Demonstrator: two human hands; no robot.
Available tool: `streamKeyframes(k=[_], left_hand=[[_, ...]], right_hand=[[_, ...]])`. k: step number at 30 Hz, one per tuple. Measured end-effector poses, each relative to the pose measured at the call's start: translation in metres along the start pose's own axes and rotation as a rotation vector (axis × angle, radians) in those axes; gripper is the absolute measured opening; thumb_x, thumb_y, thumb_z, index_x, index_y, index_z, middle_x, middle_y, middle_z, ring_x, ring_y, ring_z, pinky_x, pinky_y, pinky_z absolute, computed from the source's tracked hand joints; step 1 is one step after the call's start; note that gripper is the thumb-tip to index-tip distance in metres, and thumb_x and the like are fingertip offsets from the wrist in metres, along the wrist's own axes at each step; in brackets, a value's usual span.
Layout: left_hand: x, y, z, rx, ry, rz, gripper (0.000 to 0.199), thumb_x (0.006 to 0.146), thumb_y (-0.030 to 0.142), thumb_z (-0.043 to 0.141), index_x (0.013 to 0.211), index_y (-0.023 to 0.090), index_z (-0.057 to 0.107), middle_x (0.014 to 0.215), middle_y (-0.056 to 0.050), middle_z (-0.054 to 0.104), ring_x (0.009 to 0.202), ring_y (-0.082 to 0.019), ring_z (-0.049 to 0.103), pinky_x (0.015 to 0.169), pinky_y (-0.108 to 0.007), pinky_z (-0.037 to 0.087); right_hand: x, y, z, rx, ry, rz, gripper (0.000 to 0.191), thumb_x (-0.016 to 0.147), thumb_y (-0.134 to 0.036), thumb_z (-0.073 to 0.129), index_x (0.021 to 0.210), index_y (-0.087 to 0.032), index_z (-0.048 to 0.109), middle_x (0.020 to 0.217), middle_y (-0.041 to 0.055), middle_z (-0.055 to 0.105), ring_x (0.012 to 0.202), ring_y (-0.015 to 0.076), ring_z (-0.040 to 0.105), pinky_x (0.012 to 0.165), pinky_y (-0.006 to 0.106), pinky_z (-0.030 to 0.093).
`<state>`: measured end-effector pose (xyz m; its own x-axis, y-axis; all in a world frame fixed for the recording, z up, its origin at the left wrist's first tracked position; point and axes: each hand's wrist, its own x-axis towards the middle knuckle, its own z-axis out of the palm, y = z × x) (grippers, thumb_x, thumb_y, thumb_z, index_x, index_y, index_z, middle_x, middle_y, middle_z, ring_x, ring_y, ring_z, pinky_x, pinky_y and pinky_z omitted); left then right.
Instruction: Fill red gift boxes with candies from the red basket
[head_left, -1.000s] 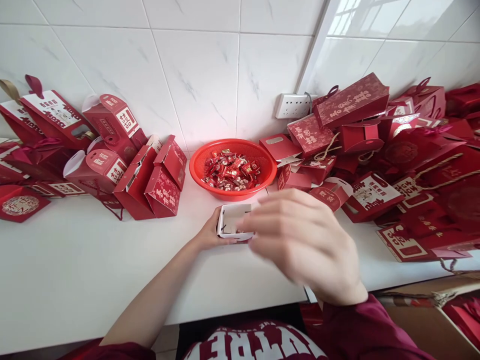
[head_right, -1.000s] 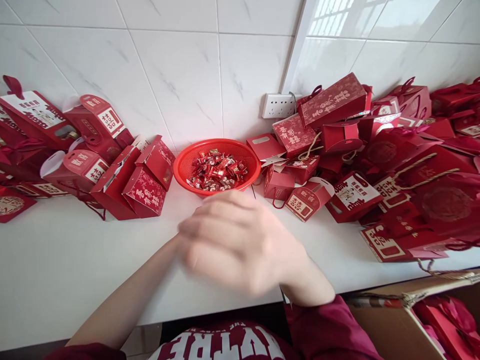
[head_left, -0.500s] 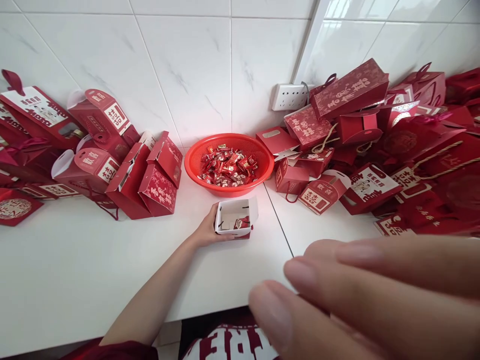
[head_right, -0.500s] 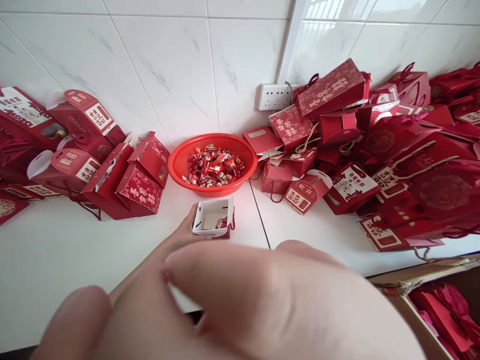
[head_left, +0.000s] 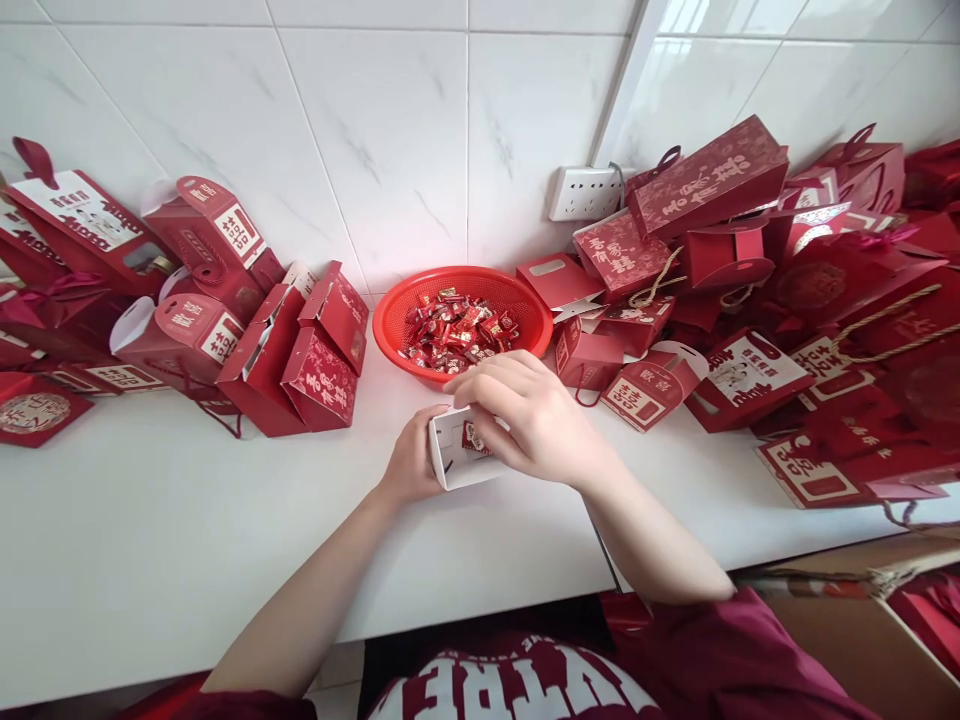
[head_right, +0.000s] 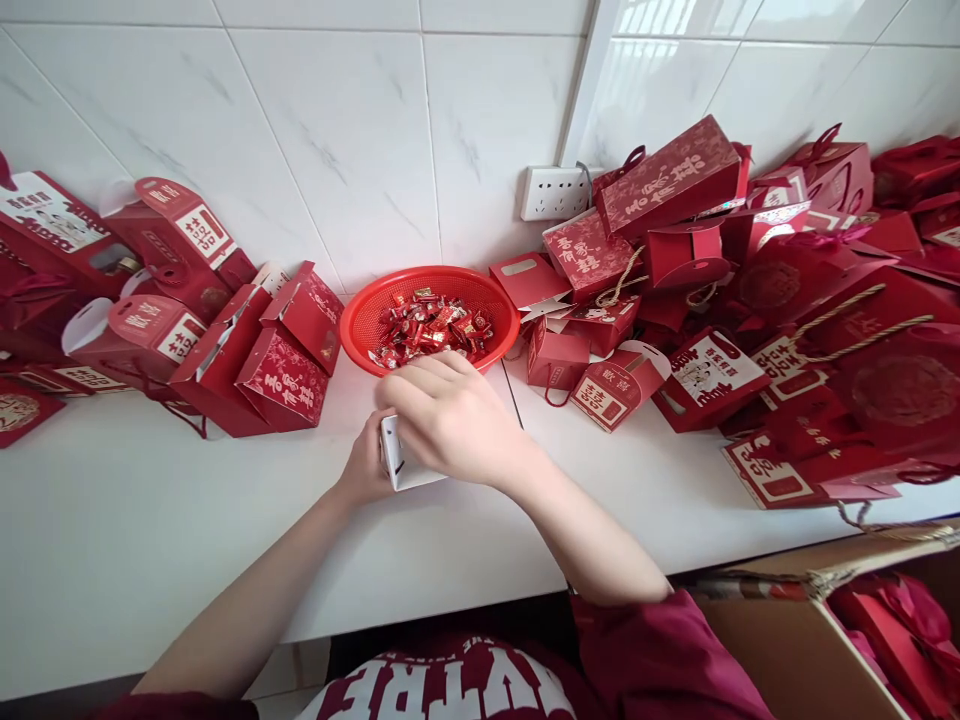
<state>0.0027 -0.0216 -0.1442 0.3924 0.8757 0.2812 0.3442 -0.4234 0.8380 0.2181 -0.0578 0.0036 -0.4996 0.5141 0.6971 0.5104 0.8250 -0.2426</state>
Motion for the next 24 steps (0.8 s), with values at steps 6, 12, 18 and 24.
streamKeyframes(k=[6,12,18,24], left_hand=[[-0.005,-0.009,0.012,-0.288,0.045,0.056,0.083,0.068,0.046,0.081,0.132,0.026,0.034,0.130,-0.012,0.053,0.119,-0.034,0.057,0.094,-0.049,0.052],[0.007,-0.026,0.014,-0.349,-0.095,-0.033,0.092,0.057,0.034,0.091,0.133,0.024,0.039,0.133,-0.013,0.053,0.122,-0.035,0.055,0.096,-0.049,0.051],[0.009,-0.019,0.004,-0.458,-0.226,-0.108,0.090,0.061,0.031,0.090,0.134,0.027,0.038,0.134,-0.012,0.053,0.122,-0.035,0.056,0.091,-0.044,0.055],[0.012,0.000,-0.019,-0.337,-0.316,-0.162,0.103,0.059,0.035,0.091,0.144,0.027,0.033,0.146,-0.016,0.045,0.132,-0.037,0.049,0.100,-0.048,0.050]], right_hand=[[-0.070,0.046,0.045,0.381,0.125,0.353,0.027,0.096,-0.022,0.051,0.123,-0.025,0.053,0.144,0.0097,0.053,0.131,0.0264,0.050,0.107,0.049,0.041],[-0.098,0.070,0.079,0.365,0.015,0.392,0.033,0.099,-0.027,0.044,0.131,-0.026,0.052,0.142,0.0103,0.053,0.134,0.0272,0.046,0.111,0.051,0.038],[-0.111,0.072,0.089,0.422,-0.131,0.374,0.052,0.094,-0.050,0.057,0.138,-0.025,0.047,0.161,0.0128,0.024,0.148,0.0318,0.025,0.118,0.053,0.030],[-0.112,0.073,0.097,0.496,-0.204,0.454,0.066,0.077,-0.039,0.079,0.134,-0.027,0.047,0.151,0.0135,0.032,0.141,0.0299,0.036,0.111,0.044,0.041]])
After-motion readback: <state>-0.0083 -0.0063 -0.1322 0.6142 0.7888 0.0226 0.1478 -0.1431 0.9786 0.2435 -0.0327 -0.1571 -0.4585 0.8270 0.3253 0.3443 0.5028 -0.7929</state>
